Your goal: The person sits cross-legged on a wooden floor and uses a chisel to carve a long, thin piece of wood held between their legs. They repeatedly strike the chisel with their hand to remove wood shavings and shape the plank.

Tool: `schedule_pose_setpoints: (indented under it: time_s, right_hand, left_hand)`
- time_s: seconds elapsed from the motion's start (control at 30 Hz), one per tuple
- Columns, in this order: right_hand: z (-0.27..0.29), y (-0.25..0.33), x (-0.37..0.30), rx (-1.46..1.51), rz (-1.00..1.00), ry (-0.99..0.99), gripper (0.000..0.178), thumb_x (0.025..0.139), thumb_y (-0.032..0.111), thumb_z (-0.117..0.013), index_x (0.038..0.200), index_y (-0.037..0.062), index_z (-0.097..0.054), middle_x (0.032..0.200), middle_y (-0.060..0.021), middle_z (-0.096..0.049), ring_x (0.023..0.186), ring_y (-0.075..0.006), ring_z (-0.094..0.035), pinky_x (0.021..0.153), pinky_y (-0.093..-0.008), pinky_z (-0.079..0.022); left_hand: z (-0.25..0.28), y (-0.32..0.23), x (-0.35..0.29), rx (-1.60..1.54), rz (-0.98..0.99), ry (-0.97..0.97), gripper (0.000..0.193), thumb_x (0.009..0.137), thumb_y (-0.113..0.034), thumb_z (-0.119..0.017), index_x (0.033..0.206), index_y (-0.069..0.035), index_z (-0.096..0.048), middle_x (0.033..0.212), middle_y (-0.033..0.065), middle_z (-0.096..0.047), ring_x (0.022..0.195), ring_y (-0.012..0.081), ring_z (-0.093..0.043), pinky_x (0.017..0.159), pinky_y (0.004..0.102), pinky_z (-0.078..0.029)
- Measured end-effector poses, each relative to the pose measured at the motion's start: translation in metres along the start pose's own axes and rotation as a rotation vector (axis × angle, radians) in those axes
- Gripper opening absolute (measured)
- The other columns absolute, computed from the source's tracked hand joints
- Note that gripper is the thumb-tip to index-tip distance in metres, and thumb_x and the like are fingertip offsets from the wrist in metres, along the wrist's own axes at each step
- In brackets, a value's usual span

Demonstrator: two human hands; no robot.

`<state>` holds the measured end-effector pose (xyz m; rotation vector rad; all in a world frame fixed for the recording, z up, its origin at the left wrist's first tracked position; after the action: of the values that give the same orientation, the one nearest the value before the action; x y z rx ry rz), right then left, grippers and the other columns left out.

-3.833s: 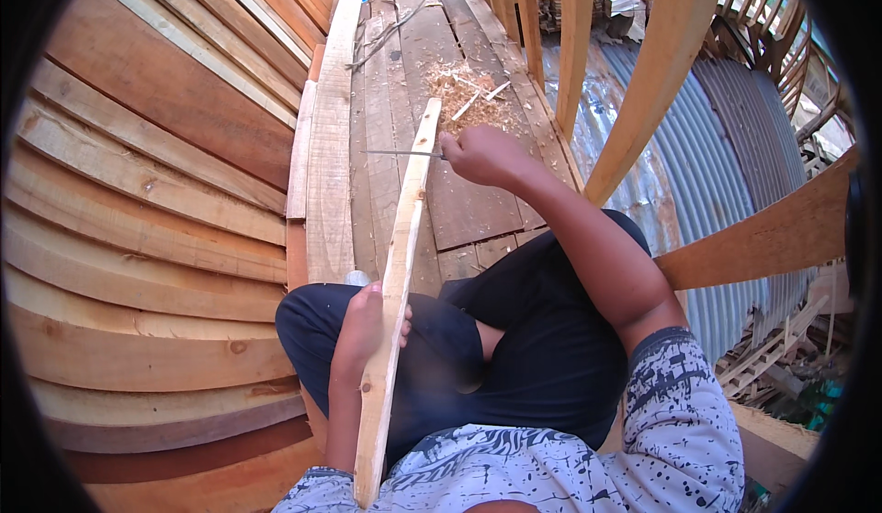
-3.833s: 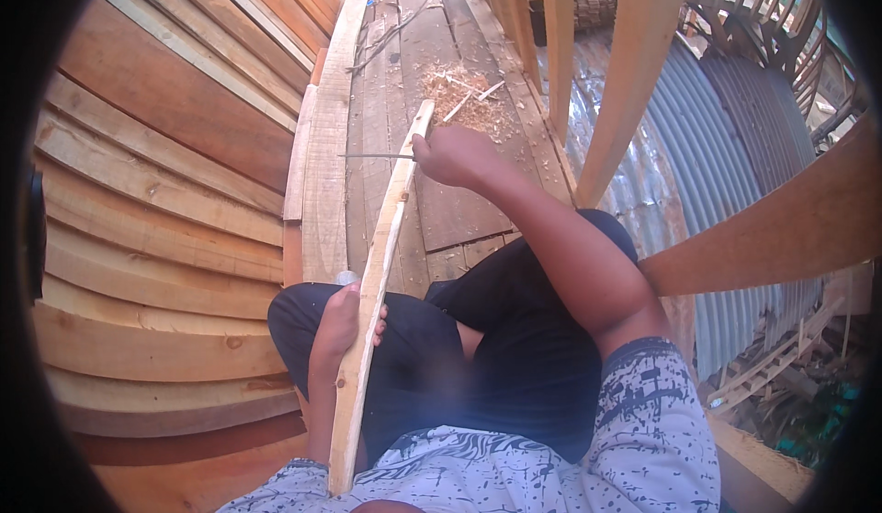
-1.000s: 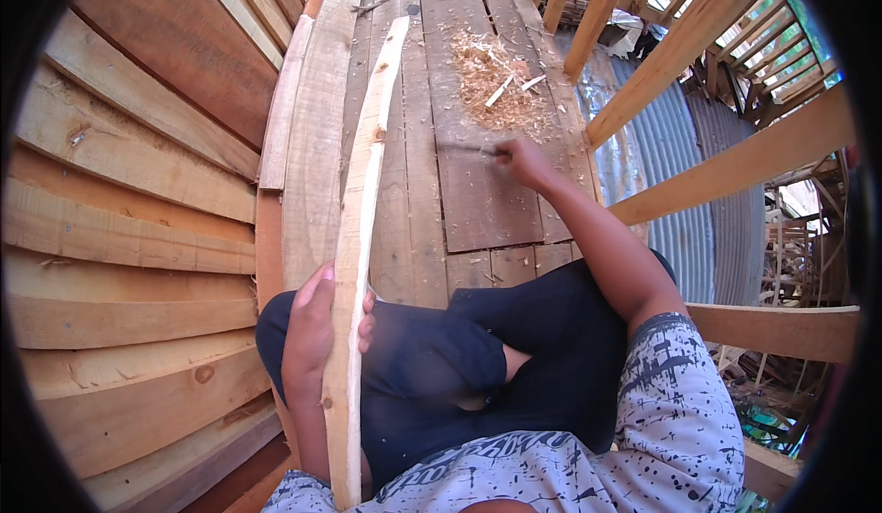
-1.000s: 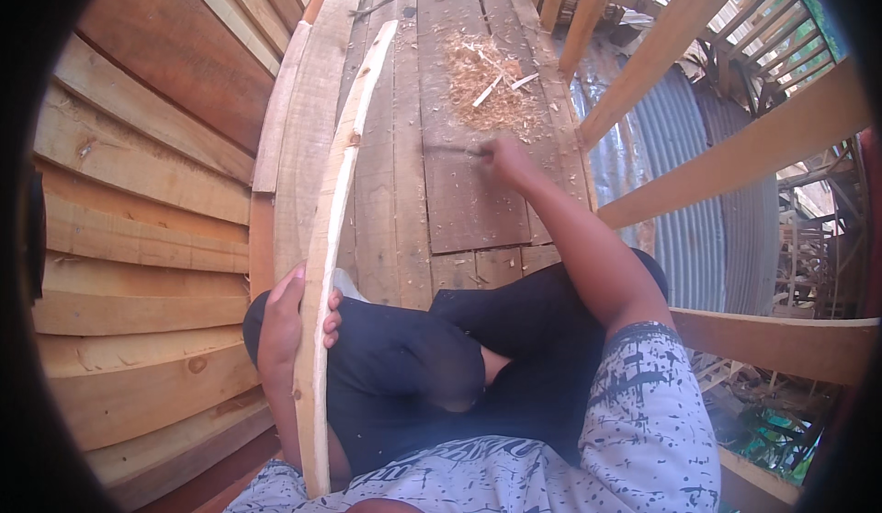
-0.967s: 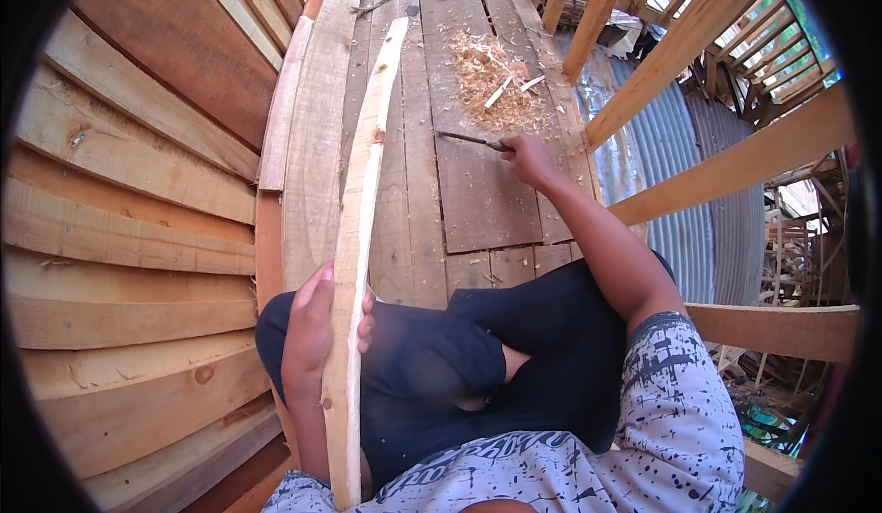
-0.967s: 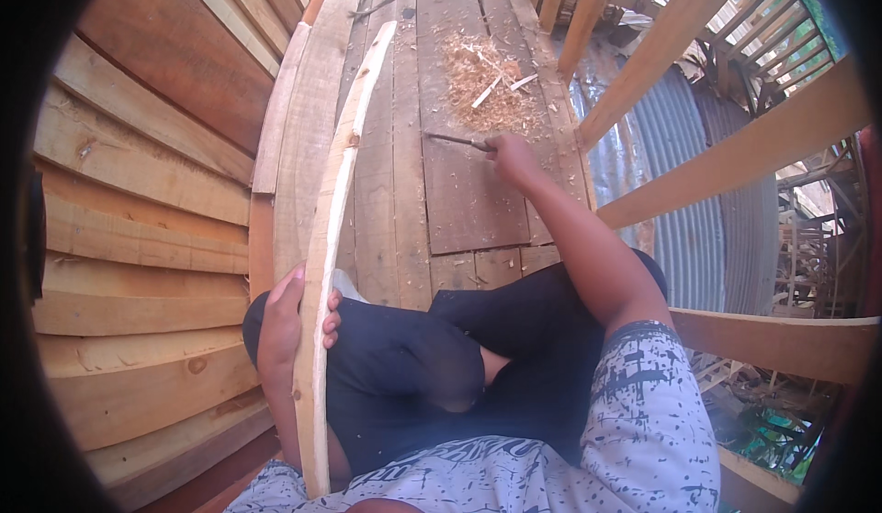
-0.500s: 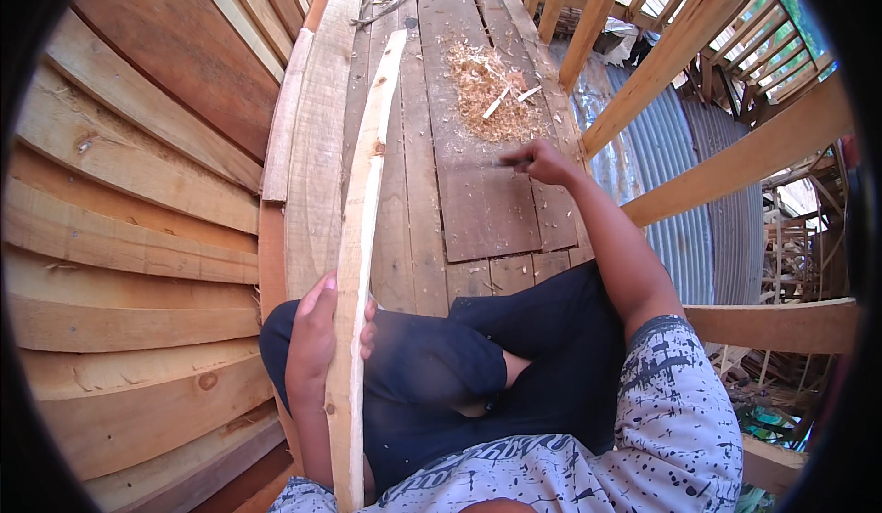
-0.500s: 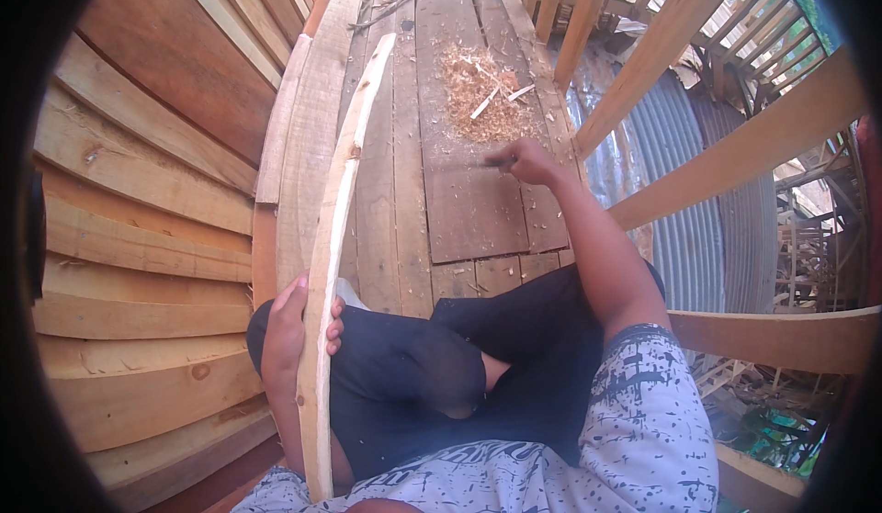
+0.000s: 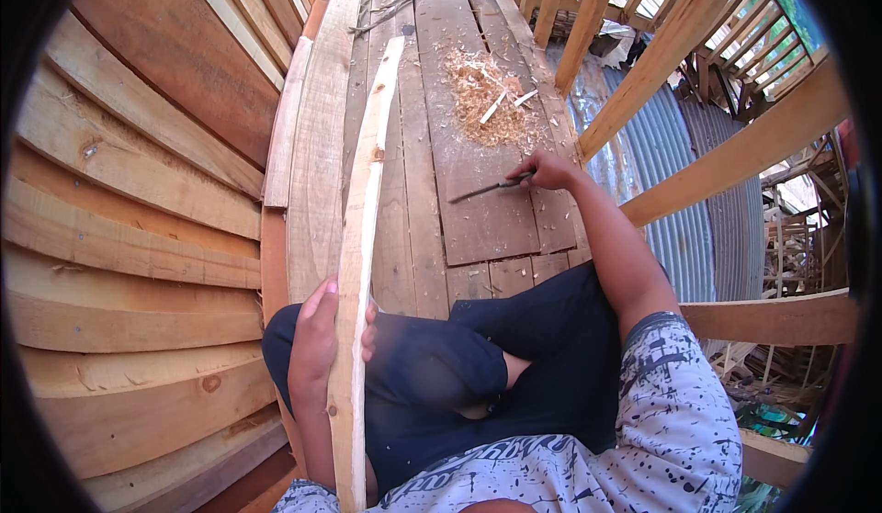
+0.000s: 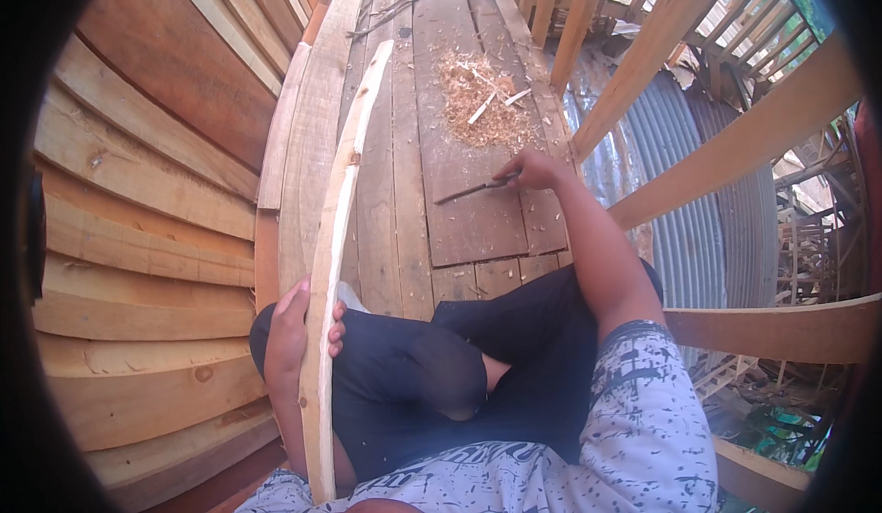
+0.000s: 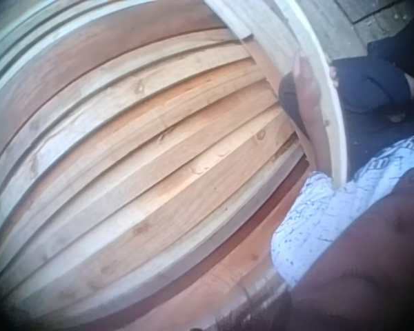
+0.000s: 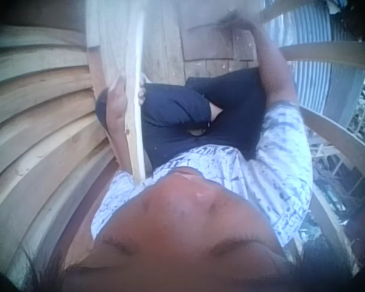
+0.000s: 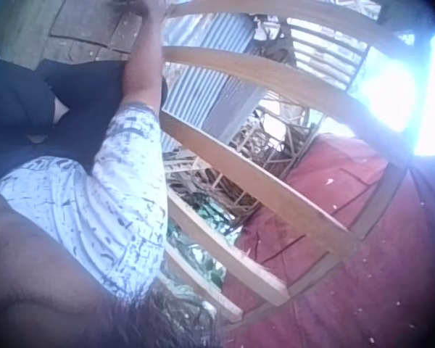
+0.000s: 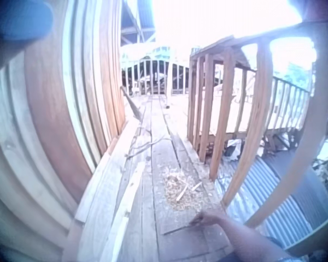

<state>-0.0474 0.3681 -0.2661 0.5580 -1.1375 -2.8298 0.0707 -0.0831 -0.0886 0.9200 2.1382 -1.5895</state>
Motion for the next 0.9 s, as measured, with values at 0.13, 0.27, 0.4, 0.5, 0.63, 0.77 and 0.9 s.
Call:
schedule_pose_setpoints:
  time_s: [0.13, 0.27, 0.4, 0.5, 0.63, 0.77, 0.9]
  right_hand:
    - [0.004, 0.006, 0.006, 0.047, -0.140, -0.323, 0.039, 0.085, 0.002, -0.069, 0.120, 0.0167, -0.073, 0.103, -0.0092, -0.076, 0.090, -0.0140, -0.065, 0.083, -0.0325, -0.051]
    - [-0.004, 0.023, 0.009, 0.100, 0.066, -0.149, 0.039, 0.086, 0.002, -0.067, 0.122, 0.0152, -0.071, 0.102, -0.0125, -0.076, 0.088, -0.0146, -0.065, 0.081, -0.0323, -0.051]
    - [-0.011, 0.014, 0.012, -0.004, -0.085, -0.316, 0.041, 0.088, -0.001, -0.061, 0.125, 0.0135, -0.069, 0.106, -0.0135, -0.075, 0.091, -0.0172, -0.067, 0.082, -0.0321, -0.051]
    - [0.002, -0.003, 0.006, 0.075, -0.161, -0.521, 0.040, 0.088, 0.000, -0.061, 0.125, 0.0133, -0.069, 0.107, -0.0155, -0.073, 0.095, -0.0193, -0.068, 0.083, -0.0330, -0.051]
    - [-0.016, 0.044, 0.008, 0.073, 0.126, -0.396, 0.041, 0.089, 0.003, -0.062, 0.129, 0.0131, -0.066, 0.107, -0.0187, -0.071, 0.095, -0.0264, -0.069, 0.083, -0.0357, -0.051]
    - [-0.025, 0.050, 0.009, -0.101, 0.029, -0.369, 0.048, 0.093, 0.002, -0.054, 0.140, 0.0148, -0.056, 0.100, -0.0220, -0.069, 0.096, -0.0359, -0.067, 0.086, -0.0417, -0.050]
    - [-0.034, 0.058, 0.007, -0.289, -0.046, -0.452, 0.064, 0.093, -0.003, -0.043, 0.153, 0.0181, -0.036, 0.107, -0.0287, -0.063, 0.094, -0.0404, -0.065, 0.085, -0.0456, -0.050]
  left_hand:
    - [-0.001, 0.000, 0.001, 0.011, 0.000, 0.003, 0.034, 0.108, -0.031, -0.036, 0.121, -0.004, -0.051, 0.078, 0.0115, -0.058, 0.053, 0.0161, -0.054, 0.043, 0.0287, -0.047]
    - [-0.001, 0.001, 0.001, 0.013, -0.009, 0.002, 0.035, 0.108, -0.031, -0.035, 0.123, -0.003, -0.051, 0.078, 0.0117, -0.058, 0.053, 0.0164, -0.054, 0.044, 0.0290, -0.047]
    - [-0.001, 0.003, 0.002, 0.018, -0.010, 0.015, 0.035, 0.108, -0.030, -0.035, 0.123, -0.003, -0.051, 0.078, 0.0120, -0.058, 0.054, 0.0167, -0.055, 0.044, 0.0292, -0.047]
    - [-0.004, 0.001, 0.005, 0.026, 0.001, 0.022, 0.035, 0.108, -0.030, -0.035, 0.123, -0.003, -0.051, 0.078, 0.0121, -0.058, 0.054, 0.0169, -0.055, 0.044, 0.0296, -0.047]
    - [0.003, 0.000, 0.001, 0.000, -0.008, 0.007, 0.034, 0.108, -0.030, -0.035, 0.122, -0.003, -0.051, 0.079, 0.0120, -0.058, 0.055, 0.0173, -0.055, 0.045, 0.0305, -0.047]
    - [0.000, 0.001, 0.000, -0.012, -0.008, 0.022, 0.033, 0.108, -0.029, -0.036, 0.121, -0.003, -0.051, 0.079, 0.0119, -0.059, 0.055, 0.0177, -0.056, 0.044, 0.0310, -0.048]
    - [0.006, 0.005, 0.004, -0.033, -0.018, 0.066, 0.032, 0.108, -0.030, -0.037, 0.119, -0.003, -0.051, 0.079, 0.0118, -0.059, 0.055, 0.0179, -0.056, 0.045, 0.0315, -0.048]
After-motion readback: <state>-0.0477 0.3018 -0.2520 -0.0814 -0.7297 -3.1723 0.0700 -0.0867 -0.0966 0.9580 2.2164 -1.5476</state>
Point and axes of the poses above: each hand's wrist, its own x-axis towards the middle knuckle, its own z-axis out of the back of the hand, y = z × x, the point moved 6 cm from there along x, towards the middle knuckle
